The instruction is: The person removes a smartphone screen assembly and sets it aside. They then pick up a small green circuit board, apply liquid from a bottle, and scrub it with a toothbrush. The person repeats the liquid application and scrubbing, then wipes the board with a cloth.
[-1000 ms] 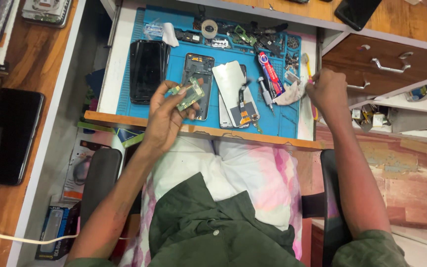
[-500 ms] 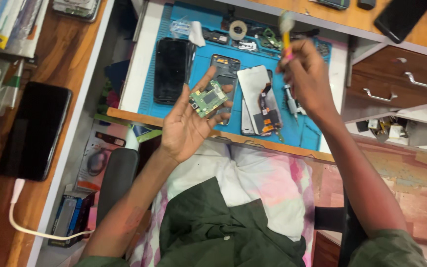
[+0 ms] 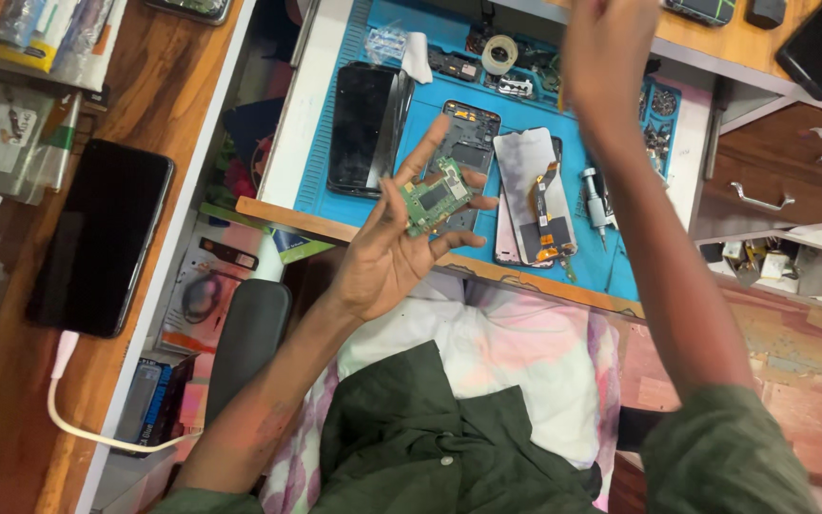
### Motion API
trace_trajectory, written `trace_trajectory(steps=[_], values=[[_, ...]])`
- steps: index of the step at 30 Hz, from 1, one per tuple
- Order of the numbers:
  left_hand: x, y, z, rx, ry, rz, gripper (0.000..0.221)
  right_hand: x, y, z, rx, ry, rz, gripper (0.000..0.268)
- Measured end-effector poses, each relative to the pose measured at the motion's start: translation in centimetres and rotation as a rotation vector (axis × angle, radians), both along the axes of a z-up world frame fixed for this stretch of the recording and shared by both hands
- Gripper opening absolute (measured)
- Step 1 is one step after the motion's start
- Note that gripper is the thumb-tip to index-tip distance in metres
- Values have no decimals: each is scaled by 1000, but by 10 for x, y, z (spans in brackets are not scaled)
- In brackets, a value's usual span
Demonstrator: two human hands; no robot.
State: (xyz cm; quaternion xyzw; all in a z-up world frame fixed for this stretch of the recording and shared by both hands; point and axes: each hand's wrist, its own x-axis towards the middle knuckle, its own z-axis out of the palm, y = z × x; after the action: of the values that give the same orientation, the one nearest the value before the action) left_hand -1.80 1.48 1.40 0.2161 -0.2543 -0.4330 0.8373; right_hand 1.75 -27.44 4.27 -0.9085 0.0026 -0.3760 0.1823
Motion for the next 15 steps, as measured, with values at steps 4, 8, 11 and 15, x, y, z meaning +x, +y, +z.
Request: trace_trajectory(steps=[4,8,11,15], values=[[-4,4,-6,-56,102,-53,86,-90,28,-17,53,284,72,28],[-5,4,-10,-162,221,-134,76,-156,12,-23,58,397,-198,30],[-7,2,-12,-58,204,-109,70,-195,-10,-34,62,450,-377,24],[-12,-6,-12,65,57,-22,67,-215,-46,-55,-42,477,-451,22]])
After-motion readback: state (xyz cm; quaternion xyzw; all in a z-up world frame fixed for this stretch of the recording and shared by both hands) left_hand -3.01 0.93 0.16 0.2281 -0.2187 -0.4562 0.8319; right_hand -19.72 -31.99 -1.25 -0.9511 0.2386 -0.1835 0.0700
